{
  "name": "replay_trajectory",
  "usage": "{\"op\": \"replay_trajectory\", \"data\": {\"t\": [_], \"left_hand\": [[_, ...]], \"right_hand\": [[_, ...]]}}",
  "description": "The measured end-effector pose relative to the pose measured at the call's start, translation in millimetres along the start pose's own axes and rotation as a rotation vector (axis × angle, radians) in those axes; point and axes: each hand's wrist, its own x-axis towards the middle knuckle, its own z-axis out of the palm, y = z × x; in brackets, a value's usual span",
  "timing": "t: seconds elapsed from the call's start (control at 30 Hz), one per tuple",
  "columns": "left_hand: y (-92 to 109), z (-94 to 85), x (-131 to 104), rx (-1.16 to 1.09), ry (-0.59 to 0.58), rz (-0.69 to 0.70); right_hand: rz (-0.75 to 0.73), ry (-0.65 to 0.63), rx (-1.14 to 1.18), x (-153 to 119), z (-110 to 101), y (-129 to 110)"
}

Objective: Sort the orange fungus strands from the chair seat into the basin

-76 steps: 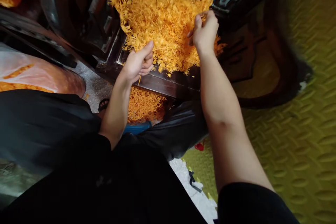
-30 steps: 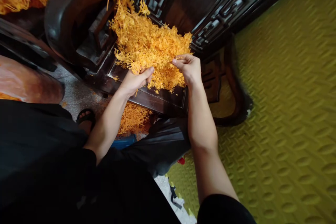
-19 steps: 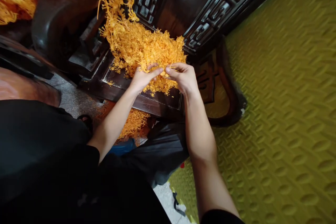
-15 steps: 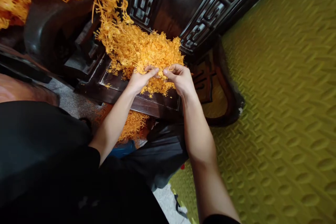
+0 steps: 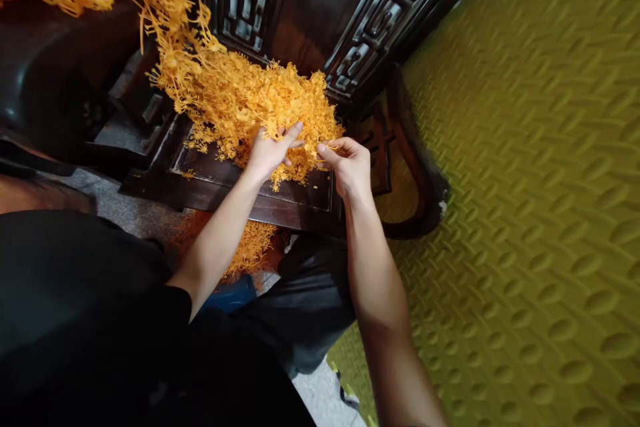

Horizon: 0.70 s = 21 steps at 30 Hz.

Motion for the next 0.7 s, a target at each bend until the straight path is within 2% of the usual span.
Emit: {"op": "replay_trajectory", "data": {"t": [0.1,0.23,0.4,0.57,0.7], "left_hand": [[1.0,3.7,-13.0,0.075,-0.162,-0.003],[-7.0,2.7,-15.3,0.095,-0.256,0.027],[-8.5,6.2,-15.3,0.075,-0.131,-0.076],[3.9,7.8,-11.1,0.071,-0.126,-0.215],[11.0,9.9,-3.8,0.083,-0.108,-0.209]], "right_hand": [[0.015,0.012,0.055,-1.0,6.3,4.2],[-0.034,0.07,0.042,0.0,16.7,8.2],[-0.052,0.184,0.031,2.8,24.3,11.9],[0.024,0.256,0.095,4.3,32.5,11.1],[0.057,0.292,0.154,10.5,41.1,9.4]]}}
